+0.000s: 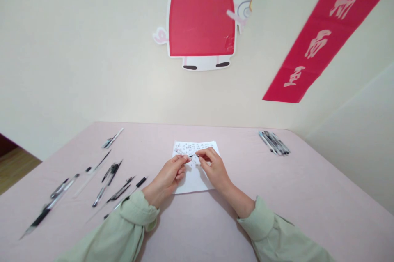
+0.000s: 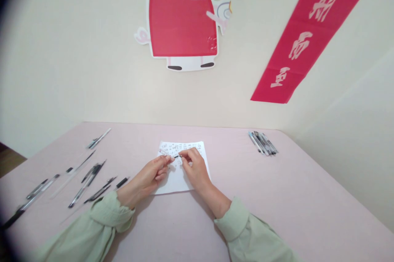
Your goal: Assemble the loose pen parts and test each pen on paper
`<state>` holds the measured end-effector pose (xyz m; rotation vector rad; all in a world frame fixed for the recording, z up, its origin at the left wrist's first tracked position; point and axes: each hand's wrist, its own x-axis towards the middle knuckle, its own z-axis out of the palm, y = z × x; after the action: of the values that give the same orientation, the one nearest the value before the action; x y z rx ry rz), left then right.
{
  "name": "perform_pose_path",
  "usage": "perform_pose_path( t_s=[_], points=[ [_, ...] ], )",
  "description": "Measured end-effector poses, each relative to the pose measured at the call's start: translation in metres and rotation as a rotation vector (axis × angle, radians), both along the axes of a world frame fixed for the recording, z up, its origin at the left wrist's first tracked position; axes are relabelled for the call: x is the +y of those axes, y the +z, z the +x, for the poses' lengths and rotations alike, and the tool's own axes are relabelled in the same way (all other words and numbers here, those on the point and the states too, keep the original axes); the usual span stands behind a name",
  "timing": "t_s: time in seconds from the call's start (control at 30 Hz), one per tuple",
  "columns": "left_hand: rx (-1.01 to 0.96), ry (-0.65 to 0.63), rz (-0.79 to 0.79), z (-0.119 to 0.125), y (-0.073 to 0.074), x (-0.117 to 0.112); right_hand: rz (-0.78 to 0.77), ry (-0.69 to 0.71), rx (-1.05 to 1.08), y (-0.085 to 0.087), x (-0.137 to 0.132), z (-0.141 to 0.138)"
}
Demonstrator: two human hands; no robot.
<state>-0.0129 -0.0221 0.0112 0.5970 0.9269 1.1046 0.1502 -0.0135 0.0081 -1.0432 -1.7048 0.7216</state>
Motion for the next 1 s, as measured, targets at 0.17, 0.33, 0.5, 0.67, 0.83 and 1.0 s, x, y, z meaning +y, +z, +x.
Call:
perform_pose_path(
  t_s=[0.17,0.33,0.5,0.67,0.83,1.0],
  points=[
    [-0.151,0.024,-0.076,0.001,0.001,0.000,0.056,0.027,-0.058,0.000,-0.005,-0.005],
    [-0.148,0.020,-0.049,0.005,-0.002,-0.003,0.089,0.025,-0.128,-0.003,-0.006,-0.006],
    [-0.019,0.003,0.027,0.009,-0.004,-0.008,0.095,0.028,-0.170,-0.006,-0.006,-0.005],
    [0.028,0.022,0.052,0.011,-0.007,-0.009,0.102,0.033,-0.160,-0.008,-0.007,-0.005],
    [0.018,0.029,0.042,0.010,-0.010,-0.007,0.098,0.065,-0.143,-0.005,-0.008,-0.006],
    [0.006,0.025,0.040,0.010,-0.009,-0.008,0.111,0.083,-0.122,-0.003,-0.009,-0.007]
  ],
)
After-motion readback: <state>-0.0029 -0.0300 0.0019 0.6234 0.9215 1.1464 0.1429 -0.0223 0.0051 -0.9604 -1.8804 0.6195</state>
